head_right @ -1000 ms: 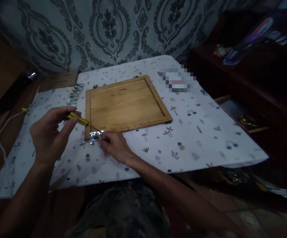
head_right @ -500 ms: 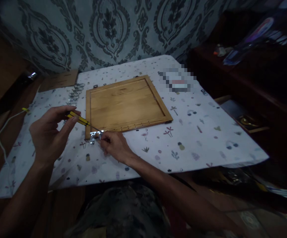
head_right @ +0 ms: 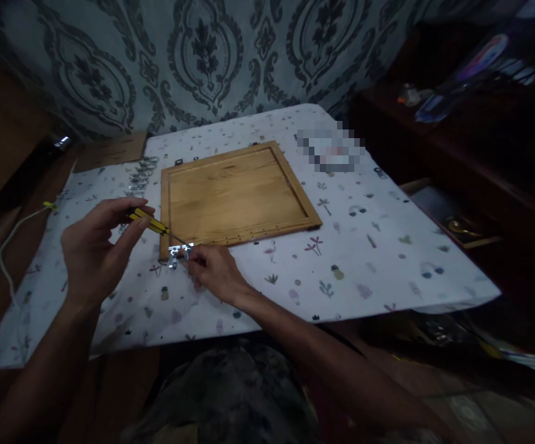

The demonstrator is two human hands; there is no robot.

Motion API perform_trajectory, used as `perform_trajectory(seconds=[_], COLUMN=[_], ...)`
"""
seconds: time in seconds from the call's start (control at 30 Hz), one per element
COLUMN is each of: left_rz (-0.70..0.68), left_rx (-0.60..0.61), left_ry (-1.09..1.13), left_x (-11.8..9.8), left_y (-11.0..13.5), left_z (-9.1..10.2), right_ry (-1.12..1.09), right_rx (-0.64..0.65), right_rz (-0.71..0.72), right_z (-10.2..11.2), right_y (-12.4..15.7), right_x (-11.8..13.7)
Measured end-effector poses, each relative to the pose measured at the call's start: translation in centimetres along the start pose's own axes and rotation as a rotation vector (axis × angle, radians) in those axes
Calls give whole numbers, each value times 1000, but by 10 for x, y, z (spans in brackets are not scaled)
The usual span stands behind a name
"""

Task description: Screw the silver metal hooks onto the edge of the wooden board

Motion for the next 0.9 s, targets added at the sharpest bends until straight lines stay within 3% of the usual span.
perform_trajectory(seconds=[0.27,0.5,0.9], left_rz=[-21,-57,-71], left_rx=[72,-77,6], left_ry=[66,-32,48], left_x=[1,-1,-3], left_y=[0,-3,-2], left_z=[-2,-11,-10], right_ry=[6,11,9], right_rx=[-5,-9,-14], right_rz=[-21,-27,-36], right_z=[0,1,0], right_y=[0,1,0], right_x=[3,5,4])
Point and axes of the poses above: each hand's wrist, its own y-axis away from the middle knuckle, its own z-axis out of the back of the hand, x = y × z, the point moved 2 cm from there along -y, towards the middle knuckle, and after that the axes turned 5 degrees about x, right-handed, at the moved point
